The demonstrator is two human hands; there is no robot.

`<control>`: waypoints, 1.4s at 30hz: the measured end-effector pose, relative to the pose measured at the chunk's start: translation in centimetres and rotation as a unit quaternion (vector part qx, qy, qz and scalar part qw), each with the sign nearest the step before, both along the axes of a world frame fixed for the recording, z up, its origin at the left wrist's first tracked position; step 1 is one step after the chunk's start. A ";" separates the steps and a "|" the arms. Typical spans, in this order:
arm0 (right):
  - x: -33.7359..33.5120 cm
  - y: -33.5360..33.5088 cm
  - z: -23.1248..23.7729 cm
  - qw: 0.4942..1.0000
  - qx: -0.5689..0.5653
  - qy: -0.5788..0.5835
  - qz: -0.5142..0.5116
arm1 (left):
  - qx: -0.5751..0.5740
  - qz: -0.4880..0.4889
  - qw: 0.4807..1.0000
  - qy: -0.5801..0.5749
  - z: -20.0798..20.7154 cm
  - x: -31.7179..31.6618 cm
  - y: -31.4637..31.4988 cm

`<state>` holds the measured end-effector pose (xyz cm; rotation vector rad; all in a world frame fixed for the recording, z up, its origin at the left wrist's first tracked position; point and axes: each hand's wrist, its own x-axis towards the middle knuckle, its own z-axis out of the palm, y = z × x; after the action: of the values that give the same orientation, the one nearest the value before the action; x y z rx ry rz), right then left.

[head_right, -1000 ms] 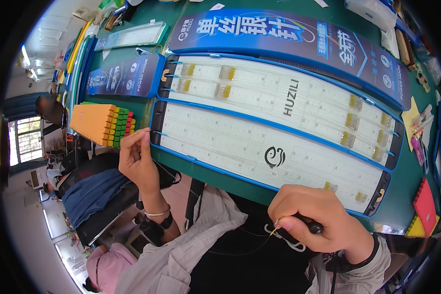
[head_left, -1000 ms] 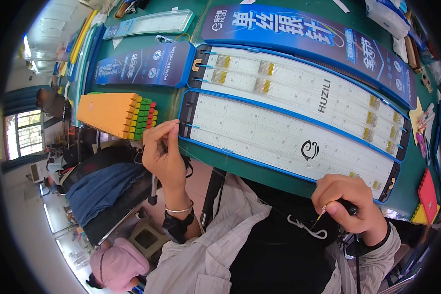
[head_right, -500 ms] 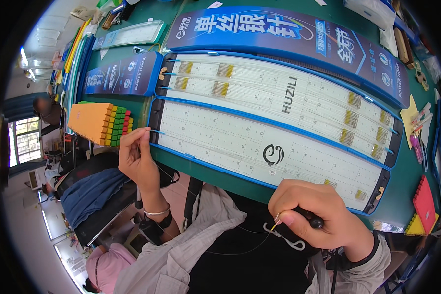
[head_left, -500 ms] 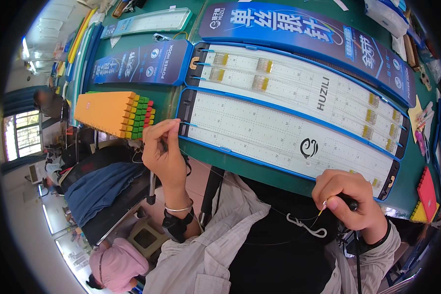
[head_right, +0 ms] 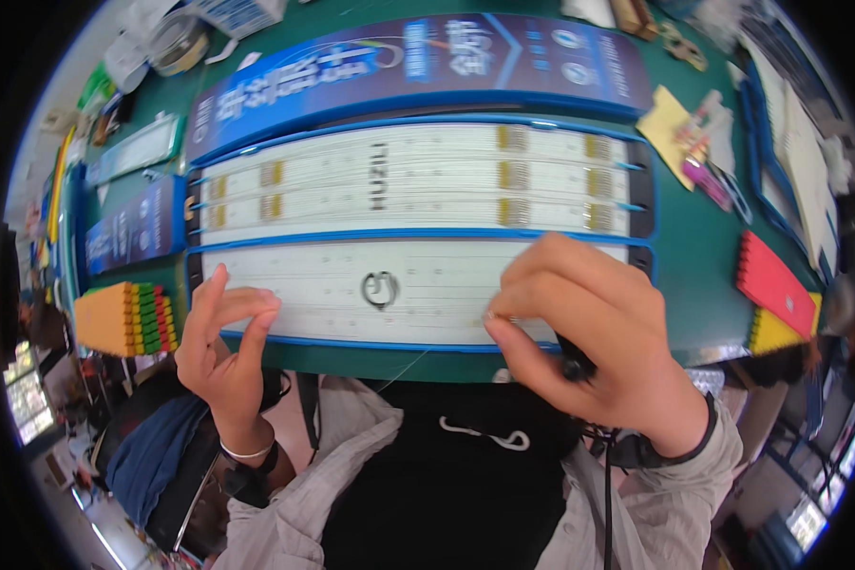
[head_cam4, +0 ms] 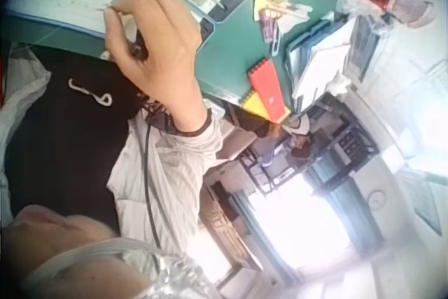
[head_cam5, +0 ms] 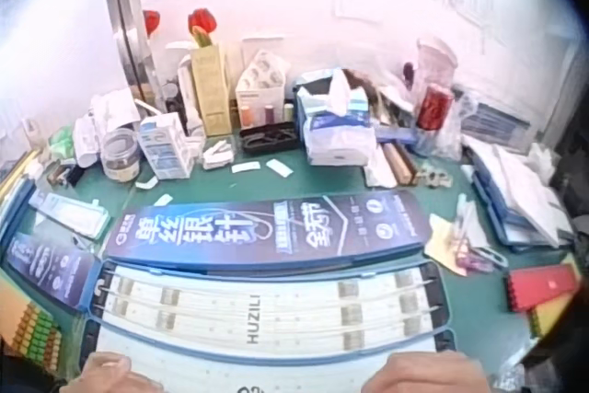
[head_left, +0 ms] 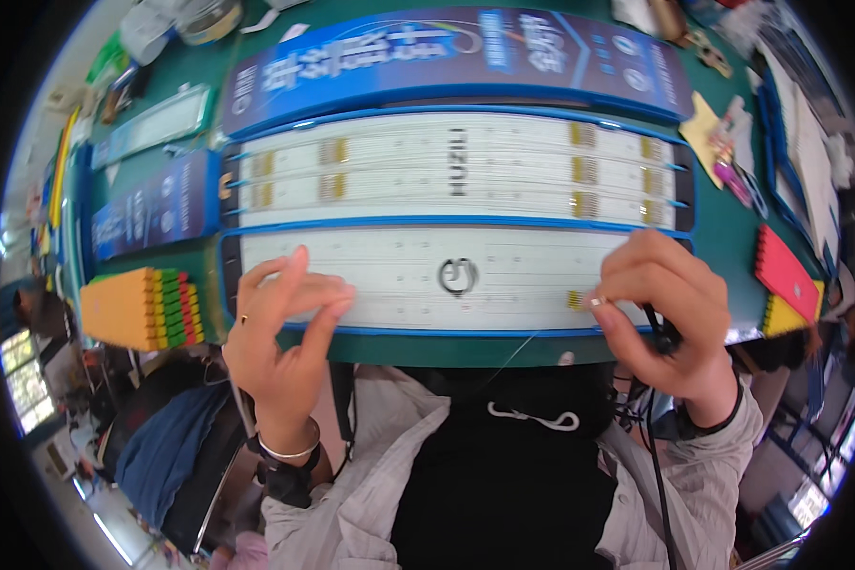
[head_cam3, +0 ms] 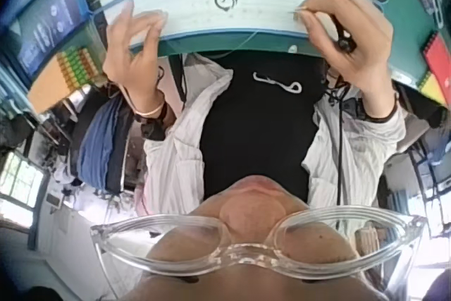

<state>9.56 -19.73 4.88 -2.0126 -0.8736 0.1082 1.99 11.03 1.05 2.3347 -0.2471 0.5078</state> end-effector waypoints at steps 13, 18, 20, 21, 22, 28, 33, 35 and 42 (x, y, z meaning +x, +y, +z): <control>-0.8 -1.8 -1.6 0.981 -0.100 -0.121 -0.118 | -0.049 -0.155 0.985 0.053 0.9 4.4 -10.2; -0.1 -4.1 -1.0 0.973 -0.098 -0.115 -0.173 | -0.060 -0.168 0.979 0.095 0.1 4.7 -11.1; 0.0 -4.8 -1.2 0.968 -0.118 -0.095 -0.202 | -0.066 -0.164 0.978 0.109 0.0 4.9 -11.5; 0.2 -5.4 -1.3 0.971 -0.134 -0.093 -0.173 | -0.070 -0.160 0.977 0.120 0.1 4.9 -11.6; 0.3 -5.3 -1.2 0.972 -0.134 -0.090 -0.174 | -0.069 -0.160 0.977 0.123 0.2 5.0 -11.6; -1.4 -6.9 -0.8 0.963 0.072 -0.055 -0.254 | -0.138 -0.153 0.963 0.175 -0.1 5.0 -12.0; -0.7 -8.6 -1.8 0.980 0.172 0.058 -0.084 | -0.203 -0.155 0.937 0.239 -0.2 4.6 -11.7; -0.6 -7.7 -3.9 0.945 0.277 0.159 -0.074 | -0.187 -0.168 0.940 0.230 -0.3 4.7 -11.6; -0.2 -6.6 -4.7 0.928 0.293 0.227 -0.046 | -0.198 -0.188 0.943 0.189 -0.5 5.0 -11.7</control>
<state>9.39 -26.37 0.18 -1.3805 -0.4401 0.2217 7.00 -0.68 0.54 1.8795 -0.3600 -0.0808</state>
